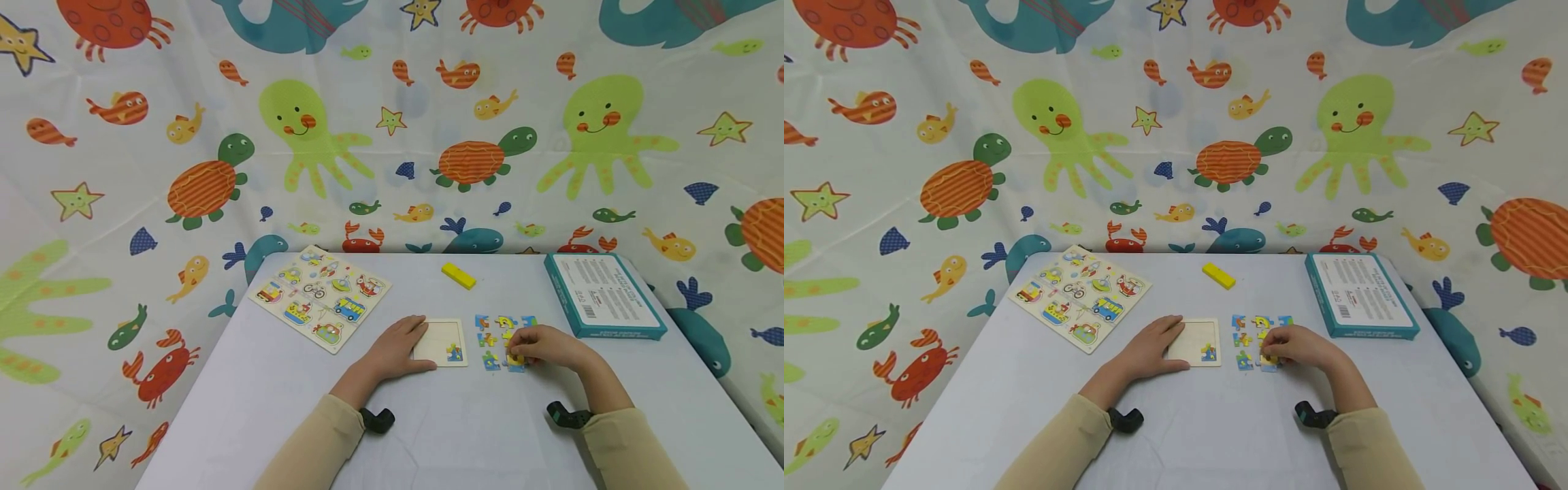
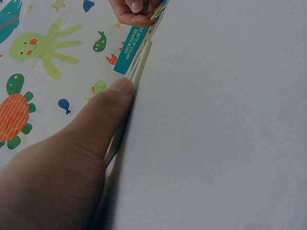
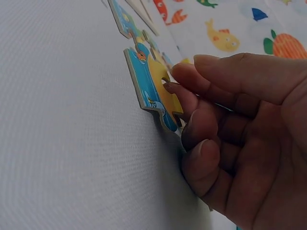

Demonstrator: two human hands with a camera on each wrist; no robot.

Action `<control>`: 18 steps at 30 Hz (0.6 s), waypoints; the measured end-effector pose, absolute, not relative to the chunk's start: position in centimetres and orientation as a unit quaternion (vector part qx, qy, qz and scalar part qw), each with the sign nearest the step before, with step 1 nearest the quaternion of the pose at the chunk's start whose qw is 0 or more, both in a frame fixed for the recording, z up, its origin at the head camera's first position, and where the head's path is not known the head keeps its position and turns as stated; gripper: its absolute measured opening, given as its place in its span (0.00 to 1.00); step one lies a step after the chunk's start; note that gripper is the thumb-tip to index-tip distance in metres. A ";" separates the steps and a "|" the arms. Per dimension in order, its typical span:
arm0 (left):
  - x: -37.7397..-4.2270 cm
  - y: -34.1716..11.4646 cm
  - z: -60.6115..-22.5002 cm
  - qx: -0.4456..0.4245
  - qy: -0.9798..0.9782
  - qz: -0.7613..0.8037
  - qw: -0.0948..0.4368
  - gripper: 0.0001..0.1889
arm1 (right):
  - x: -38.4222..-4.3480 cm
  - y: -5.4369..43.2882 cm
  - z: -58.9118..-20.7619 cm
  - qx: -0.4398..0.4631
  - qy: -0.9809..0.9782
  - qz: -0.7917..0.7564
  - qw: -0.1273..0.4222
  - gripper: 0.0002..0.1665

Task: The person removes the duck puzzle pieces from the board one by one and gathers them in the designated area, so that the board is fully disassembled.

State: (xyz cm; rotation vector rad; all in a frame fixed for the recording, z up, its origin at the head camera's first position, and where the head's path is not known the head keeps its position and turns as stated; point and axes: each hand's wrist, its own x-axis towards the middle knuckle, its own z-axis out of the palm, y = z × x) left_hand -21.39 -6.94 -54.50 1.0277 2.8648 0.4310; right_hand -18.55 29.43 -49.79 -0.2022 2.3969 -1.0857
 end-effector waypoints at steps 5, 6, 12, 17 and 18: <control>-21.4 -6.9 -54.5 0.333 0.932 0.140 0.033 0.51 | -18.6 29.5 -49.5 -0.078 0.884 -0.395 0.238 0.13; -21.4 -6.9 -54.5 0.333 0.932 0.140 0.033 0.51 | -18.7 29.4 -49.4 -0.078 0.885 -0.395 0.233 0.13; -21.4 -7.0 -54.4 0.333 0.932 0.138 0.033 0.51 | -19.1 28.5 -48.7 -0.090 0.884 -0.404 0.216 0.14; -21.3 -7.0 -54.4 0.335 0.932 0.139 0.031 0.51 | -19.6 26.8 -48.4 -0.109 0.878 -0.411 0.217 0.13; -21.3 -6.9 -54.4 0.335 0.931 0.140 0.031 0.51 | -19.8 26.4 -48.3 -0.112 0.877 -0.413 0.218 0.13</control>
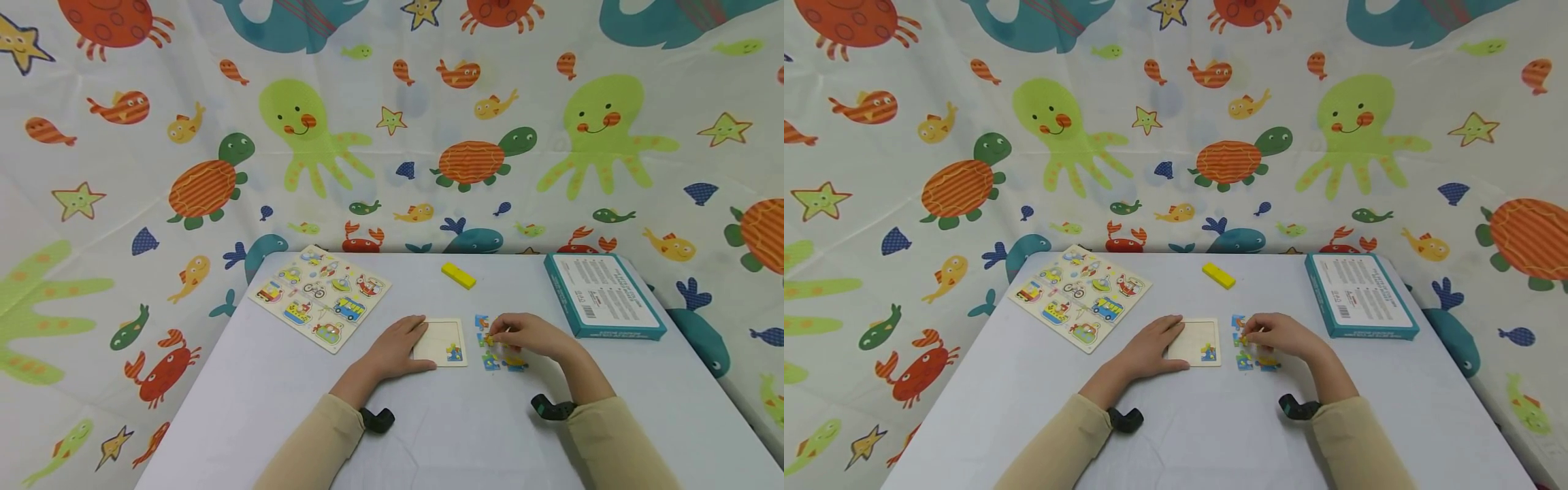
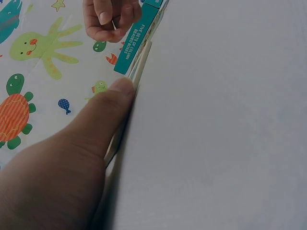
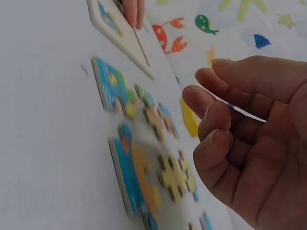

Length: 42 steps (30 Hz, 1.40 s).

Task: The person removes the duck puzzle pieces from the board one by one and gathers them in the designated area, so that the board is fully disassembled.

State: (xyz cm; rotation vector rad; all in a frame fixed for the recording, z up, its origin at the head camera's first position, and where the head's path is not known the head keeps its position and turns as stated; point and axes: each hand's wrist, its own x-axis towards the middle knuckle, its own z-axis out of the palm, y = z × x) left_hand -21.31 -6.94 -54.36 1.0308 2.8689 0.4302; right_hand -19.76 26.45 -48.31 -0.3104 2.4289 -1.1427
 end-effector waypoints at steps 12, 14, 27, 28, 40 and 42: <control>-21.4 -6.9 -54.4 0.332 0.931 0.147 0.033 0.51 | -21.3 21.2 -48.3 -0.130 0.867 -0.419 0.237 0.10; -21.4 -6.9 -54.4 0.332 0.931 0.147 0.035 0.52 | -21.6 20.6 -48.2 -0.132 0.867 -0.413 0.245 0.10; -21.5 -7.0 -54.6 0.336 0.930 0.144 0.031 0.52 | -22.3 18.3 -48.8 -0.155 0.877 -0.363 0.275 0.07; -21.5 -7.0 -54.6 0.336 0.930 0.143 0.031 0.52 | -22.3 18.2 -48.8 -0.159 0.878 -0.358 0.275 0.07; -21.4 -7.0 -54.6 0.344 0.928 0.141 0.019 0.51 | -22.4 17.8 -49.1 -0.176 0.881 -0.341 0.276 0.06; -21.4 -7.0 -54.6 0.346 0.928 0.140 0.014 0.51 | -22.4 17.8 -49.0 -0.182 0.879 -0.344 0.275 0.06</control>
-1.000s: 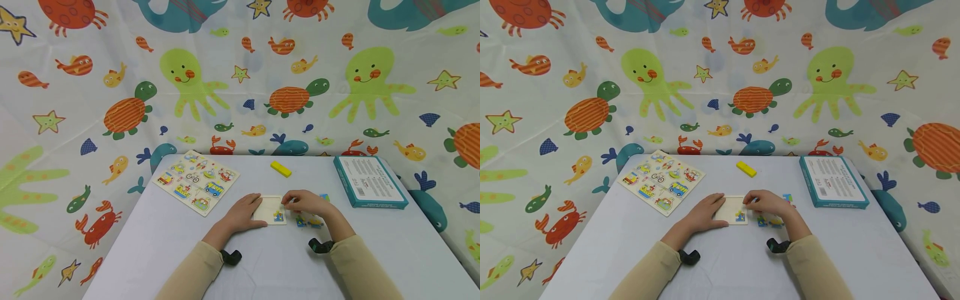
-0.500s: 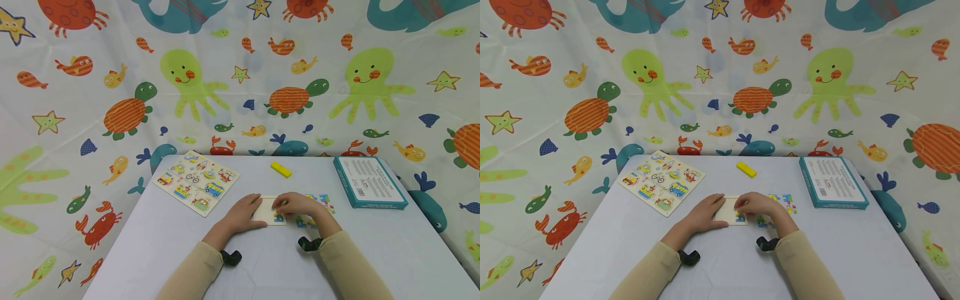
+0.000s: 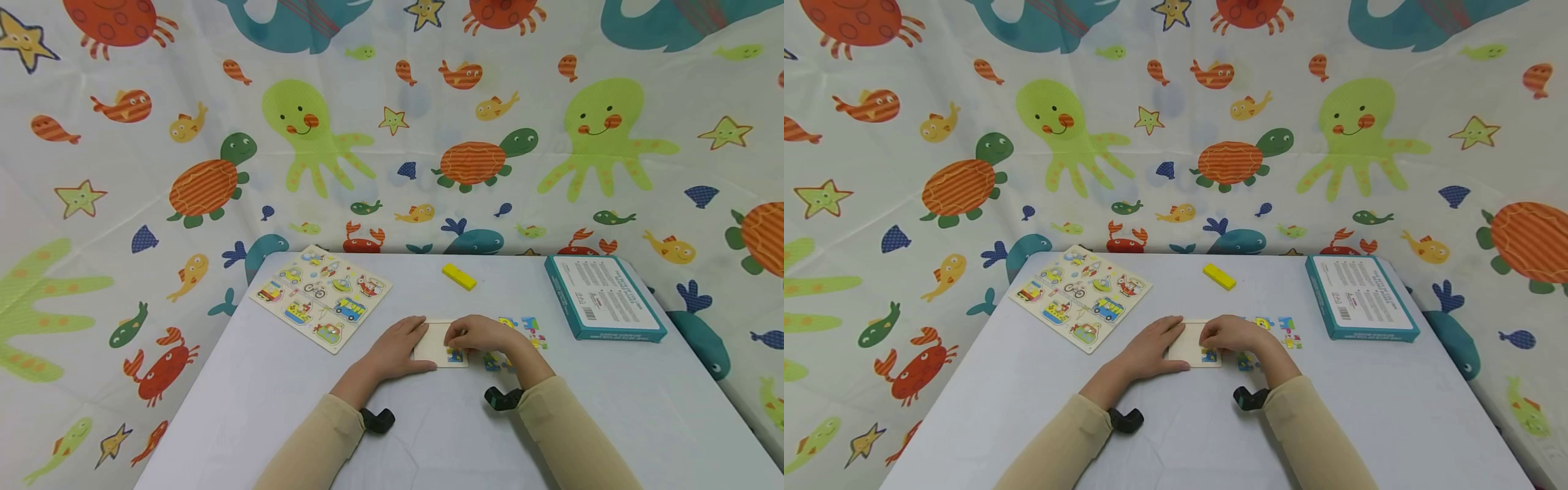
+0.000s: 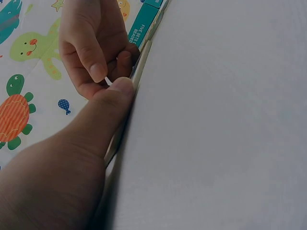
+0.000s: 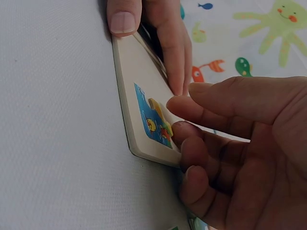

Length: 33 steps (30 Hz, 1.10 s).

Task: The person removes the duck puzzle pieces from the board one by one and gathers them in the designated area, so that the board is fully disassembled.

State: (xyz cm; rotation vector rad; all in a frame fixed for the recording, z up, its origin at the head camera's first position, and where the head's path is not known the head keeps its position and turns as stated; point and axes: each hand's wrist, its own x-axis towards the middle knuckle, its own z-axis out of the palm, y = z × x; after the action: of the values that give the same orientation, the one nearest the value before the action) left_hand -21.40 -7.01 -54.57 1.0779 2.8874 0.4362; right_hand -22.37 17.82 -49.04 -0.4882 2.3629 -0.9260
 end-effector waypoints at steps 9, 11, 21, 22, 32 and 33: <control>-21.5 -6.9 -54.7 0.345 0.928 0.139 0.013 0.51 | -22.4 17.8 -48.9 -0.184 0.878 -0.353 0.266 0.05; -21.5 -7.0 -54.7 0.345 0.928 0.139 0.013 0.51 | -22.5 17.7 -48.9 -0.184 0.882 -0.348 0.260 0.05; -21.6 -7.0 -54.6 0.347 0.929 0.132 0.012 0.51 | -22.5 17.9 -48.9 -0.184 0.883 -0.357 0.242 0.03; -21.6 -6.9 -54.6 0.346 0.929 0.133 0.014 0.51 | -22.5 17.9 -48.9 -0.187 0.882 -0.358 0.242 0.02; -21.4 -7.0 -54.5 0.344 0.929 0.135 0.019 0.51 | -22.6 18.5 -49.1 -0.200 0.882 -0.357 0.233 0.05; -21.4 -7.0 -54.5 0.344 0.929 0.135 0.019 0.51 | -22.6 18.7 -49.0 -0.197 0.883 -0.359 0.232 0.05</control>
State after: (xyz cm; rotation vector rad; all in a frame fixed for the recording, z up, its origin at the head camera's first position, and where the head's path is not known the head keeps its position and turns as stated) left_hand -21.45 -7.00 -54.53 1.0681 2.8842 0.4200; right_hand -22.56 18.70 -49.03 -0.5409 2.4258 -0.9858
